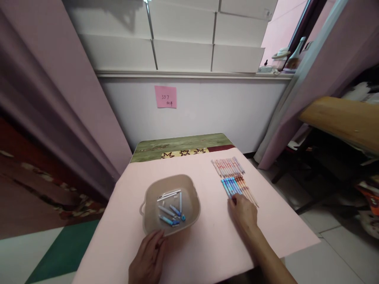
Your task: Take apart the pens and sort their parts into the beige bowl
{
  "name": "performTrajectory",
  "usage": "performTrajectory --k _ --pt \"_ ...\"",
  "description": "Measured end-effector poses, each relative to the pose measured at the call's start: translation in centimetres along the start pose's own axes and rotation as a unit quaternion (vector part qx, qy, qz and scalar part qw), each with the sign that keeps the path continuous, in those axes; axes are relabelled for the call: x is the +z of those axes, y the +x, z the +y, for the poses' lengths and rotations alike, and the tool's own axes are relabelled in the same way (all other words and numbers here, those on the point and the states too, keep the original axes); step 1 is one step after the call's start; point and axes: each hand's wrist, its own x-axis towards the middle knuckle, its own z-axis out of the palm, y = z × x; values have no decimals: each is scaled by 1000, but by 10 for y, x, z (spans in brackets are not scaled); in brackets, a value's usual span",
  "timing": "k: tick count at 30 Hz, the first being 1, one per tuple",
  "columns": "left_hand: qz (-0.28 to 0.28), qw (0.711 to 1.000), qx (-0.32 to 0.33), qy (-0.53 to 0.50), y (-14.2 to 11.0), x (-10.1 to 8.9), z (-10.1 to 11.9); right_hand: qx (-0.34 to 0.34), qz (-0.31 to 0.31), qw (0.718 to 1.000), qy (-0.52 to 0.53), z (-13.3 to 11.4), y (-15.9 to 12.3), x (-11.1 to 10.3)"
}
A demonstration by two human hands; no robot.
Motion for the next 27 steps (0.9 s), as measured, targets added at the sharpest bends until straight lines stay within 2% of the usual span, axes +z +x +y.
performTrajectory --k 6,11,15,18,22,24,27 --pt "12 999 26 30 2 0 -1 -13 16 1000 -24 -1 4 2" --pt "-6 1000 -11 23 3 -1 4 -7 -15 999 -45 1 6 -2" --pt "-14 999 -40 2 9 -1 6 -44 1 999 18 -10 4 -12" --pt "-36 999 -38 2 16 -4 5 -113 18 988 104 -35 2 -22" --pt "-64 997 -39 -9 23 -17 6 -234 16 954 187 -80 -2 -35" --pt "-46 997 -63 -12 26 -27 7 -289 -19 940 182 -106 -3 -38" --pt "-5 993 -119 -14 35 -44 9 -343 -104 929 97 -143 -1 -34"
